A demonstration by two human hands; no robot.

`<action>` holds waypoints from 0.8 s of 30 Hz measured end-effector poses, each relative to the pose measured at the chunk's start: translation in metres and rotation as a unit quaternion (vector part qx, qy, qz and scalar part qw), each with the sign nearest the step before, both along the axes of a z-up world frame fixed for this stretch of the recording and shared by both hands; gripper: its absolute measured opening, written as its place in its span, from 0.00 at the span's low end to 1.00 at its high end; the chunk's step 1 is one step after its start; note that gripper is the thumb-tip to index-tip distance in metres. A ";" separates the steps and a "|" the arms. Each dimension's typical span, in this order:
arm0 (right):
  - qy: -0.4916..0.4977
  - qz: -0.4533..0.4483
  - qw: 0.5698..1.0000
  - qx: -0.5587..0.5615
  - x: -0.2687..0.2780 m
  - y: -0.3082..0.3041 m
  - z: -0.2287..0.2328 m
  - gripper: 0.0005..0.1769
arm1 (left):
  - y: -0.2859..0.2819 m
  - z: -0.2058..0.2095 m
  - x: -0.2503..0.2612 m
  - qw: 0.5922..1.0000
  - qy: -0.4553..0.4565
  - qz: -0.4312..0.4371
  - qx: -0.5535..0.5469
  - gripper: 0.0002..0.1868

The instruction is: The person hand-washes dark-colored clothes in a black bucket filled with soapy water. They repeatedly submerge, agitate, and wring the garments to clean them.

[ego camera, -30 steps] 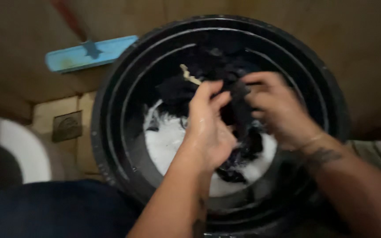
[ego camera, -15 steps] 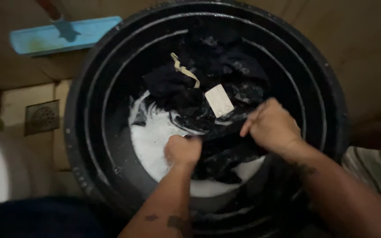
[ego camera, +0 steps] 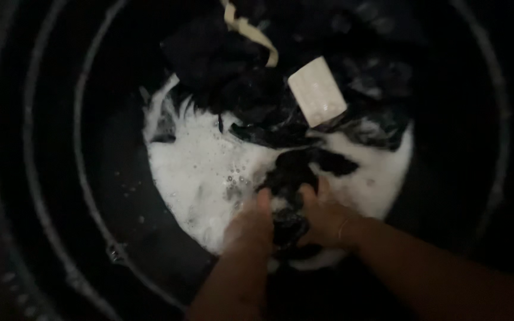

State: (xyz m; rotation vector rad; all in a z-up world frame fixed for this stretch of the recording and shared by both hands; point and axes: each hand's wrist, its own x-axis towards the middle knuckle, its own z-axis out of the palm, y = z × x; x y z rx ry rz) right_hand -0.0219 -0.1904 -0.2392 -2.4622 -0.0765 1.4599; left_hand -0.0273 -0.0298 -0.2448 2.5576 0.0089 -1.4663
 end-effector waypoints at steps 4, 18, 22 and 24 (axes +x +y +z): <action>0.057 0.004 0.995 -0.081 -0.014 -0.004 -0.055 0.51 | -0.002 -0.022 -0.005 1.000 0.008 -0.009 0.000 0.45; 0.120 0.308 0.936 -0.118 -0.004 -0.025 -0.046 0.27 | -0.008 0.002 0.013 0.999 -0.025 0.014 -0.017 0.35; 0.106 0.283 0.945 -0.122 -0.004 -0.018 -0.002 0.29 | -0.001 0.049 0.022 0.998 -0.055 0.017 -0.014 0.32; 0.035 0.222 0.967 -0.123 0.010 -0.011 0.032 0.31 | 0.008 0.076 0.026 0.997 -0.077 0.018 -0.008 0.31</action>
